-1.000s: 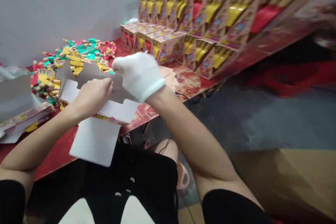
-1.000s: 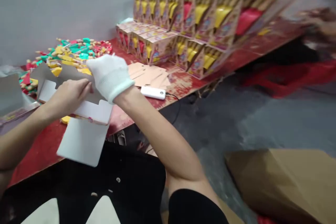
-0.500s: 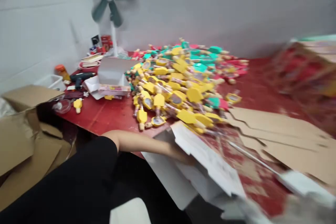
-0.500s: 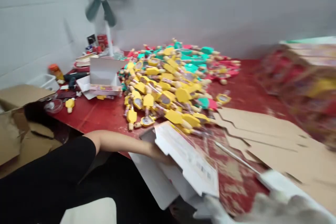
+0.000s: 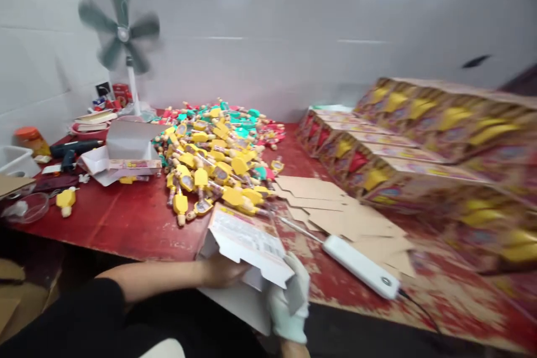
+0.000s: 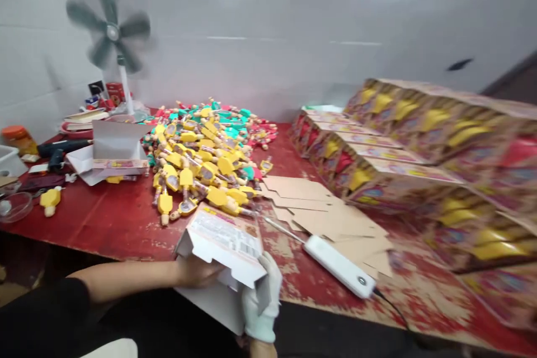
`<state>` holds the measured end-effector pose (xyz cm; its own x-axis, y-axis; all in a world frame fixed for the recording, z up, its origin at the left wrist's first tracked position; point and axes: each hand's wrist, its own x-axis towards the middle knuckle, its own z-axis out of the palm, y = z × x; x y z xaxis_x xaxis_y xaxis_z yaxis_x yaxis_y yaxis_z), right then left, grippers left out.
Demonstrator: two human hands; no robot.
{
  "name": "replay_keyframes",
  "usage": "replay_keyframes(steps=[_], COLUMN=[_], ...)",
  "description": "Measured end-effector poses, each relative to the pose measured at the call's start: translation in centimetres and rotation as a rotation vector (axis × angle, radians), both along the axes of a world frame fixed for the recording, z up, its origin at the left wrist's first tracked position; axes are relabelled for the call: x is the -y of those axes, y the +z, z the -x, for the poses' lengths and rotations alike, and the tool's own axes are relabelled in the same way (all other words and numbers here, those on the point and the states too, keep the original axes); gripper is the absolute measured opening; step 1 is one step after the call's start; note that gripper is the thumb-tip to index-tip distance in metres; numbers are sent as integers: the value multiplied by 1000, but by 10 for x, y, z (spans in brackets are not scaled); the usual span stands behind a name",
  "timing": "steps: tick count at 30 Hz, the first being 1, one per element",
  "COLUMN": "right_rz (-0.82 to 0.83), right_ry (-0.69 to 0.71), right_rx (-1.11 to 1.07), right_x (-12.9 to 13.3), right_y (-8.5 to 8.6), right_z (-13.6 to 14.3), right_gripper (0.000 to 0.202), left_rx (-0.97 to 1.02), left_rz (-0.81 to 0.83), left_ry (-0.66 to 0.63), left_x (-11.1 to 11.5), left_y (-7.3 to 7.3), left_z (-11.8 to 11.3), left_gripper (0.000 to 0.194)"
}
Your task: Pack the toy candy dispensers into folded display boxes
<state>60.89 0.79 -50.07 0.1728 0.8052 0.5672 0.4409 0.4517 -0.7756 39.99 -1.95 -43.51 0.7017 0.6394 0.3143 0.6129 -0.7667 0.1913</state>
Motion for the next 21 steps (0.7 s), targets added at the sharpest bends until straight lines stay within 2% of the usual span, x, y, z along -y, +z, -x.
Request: replay_keyframes(steps=[1, 2, 3, 4, 5, 6, 7, 9, 10, 11, 13, 14, 16, 17, 19, 20, 21], right_rz=[6, 14, 26, 46, 82, 129, 187, 318, 392, 468, 582, 593, 523, 474, 435, 446, 464], right_ry=[-11, -19, -29, -43, -50, -49, -44, -58, -74, -92, -113, -116, -108, -88, 13, 88, 158], right_rx=[3, -2, -11, -22, -33, -40, -40, -29, -19, -4, 51, 91, 178, 210, 218, 193, 156], right_x=[-2, -1, 2, 6, 11, 15, 19, 26, 29, 31, 34, 35, 36, 36, 36, 36, 36], right_y=[4, 10, 19, 29, 41, 54, 66, 85, 91, 96, 98, 97, 90, 86, 76, 71, 66], right_z=[-2, -4, -5, -5, -6, -5, -5, -2, 0, 4, 12, 17, 25, 27, 25, 20, 14], right_gripper=[46, 42, 40, 39, 39, 39, 42, 52, 59, 66, 75, 77, 85, 94, 120, 127, 123], left_rx=[43, 218, 387, 553, 611, 682, 712, 765, 812, 874, 956, 952, 844, 765, 629, 568, 517], left_rz=[-77, -328, -536, -664, -609, -495, -355, -129, -79, -72, -125, -156, -194, -195, -155, -123, -86], left_ry=[-64, -111, 8, 259, 451, 565, 619, 542, 484, 450, 464, 465, 376, 306, 170, 118, 75], left_x=[17, 32, 44, 50, 51, 46, 38, 19, 9, 0, -16, -24, -36, -39, -38, -35, -31], left_y=[-8, -15, -21, -25, -27, -27, -24, -14, -7, 1, 17, 24, 31, 30, 16, 6, -5], left_z=[11, 25, 39, 53, 64, 71, 73, 67, 61, 55, 46, 44, 44, 45, 50, 53, 57], left_gripper=[30, 36, 53, 73, 92, 105, 109, 95, 85, 82, 81, 77, 63, 61, 72, 80, 83])
